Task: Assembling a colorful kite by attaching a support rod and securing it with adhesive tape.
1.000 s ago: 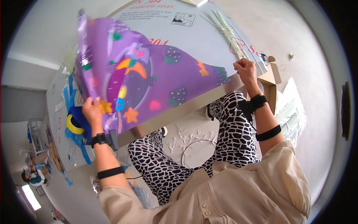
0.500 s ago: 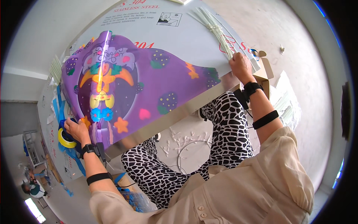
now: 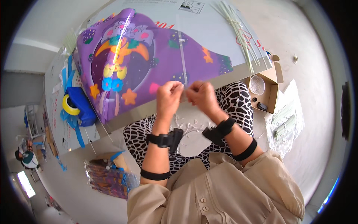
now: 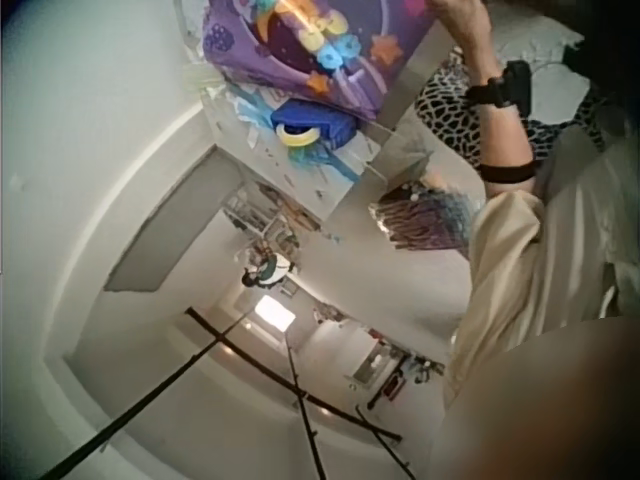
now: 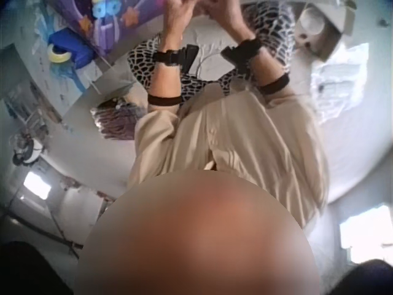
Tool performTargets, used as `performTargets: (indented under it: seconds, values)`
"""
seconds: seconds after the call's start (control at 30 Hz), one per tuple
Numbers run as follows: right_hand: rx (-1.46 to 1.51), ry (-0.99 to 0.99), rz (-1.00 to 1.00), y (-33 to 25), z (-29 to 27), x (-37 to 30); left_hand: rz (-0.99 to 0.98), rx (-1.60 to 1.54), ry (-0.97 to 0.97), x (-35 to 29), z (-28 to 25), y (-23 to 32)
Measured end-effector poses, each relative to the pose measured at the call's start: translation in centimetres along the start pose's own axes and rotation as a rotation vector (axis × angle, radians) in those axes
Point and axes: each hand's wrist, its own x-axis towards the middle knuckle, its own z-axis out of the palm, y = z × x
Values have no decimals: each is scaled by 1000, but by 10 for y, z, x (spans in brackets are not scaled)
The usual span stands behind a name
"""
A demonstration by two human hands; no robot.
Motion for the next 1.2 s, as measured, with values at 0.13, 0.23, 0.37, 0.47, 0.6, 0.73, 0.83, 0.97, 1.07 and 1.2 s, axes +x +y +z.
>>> performTargets:
  seconds: [0.13,0.23,0.37,0.47,0.6,0.73,0.83,0.97,1.07,1.2]
  values:
    - [154,-30,120,8,37,-29,-51,142,68,-13,-6,-22]
    - [125,-201,161,13,32,-32,14,428,145,-8,-54,-26]
    - [-80,-84,-19,20,-8,-9,341,925,218,12,-114,-14]
    - [-206,1,-131,15,-19,12,390,1030,1,10,-138,-18]
    - [-428,85,-479,10,-19,32,404,1049,-107,7,-138,-29]
    - [-707,-9,-734,11,-4,43,402,1040,-102,4,-136,-28]
    - [-843,133,-788,4,7,51,394,943,-12,4,-136,-28]
    - [-858,151,-874,3,4,64,366,1026,-27,5,-135,-26]
    - [-902,76,-841,11,5,65,426,1032,-88,5,-137,-34]
    - [-786,48,-804,20,6,57,400,1037,-117,3,-137,-36]
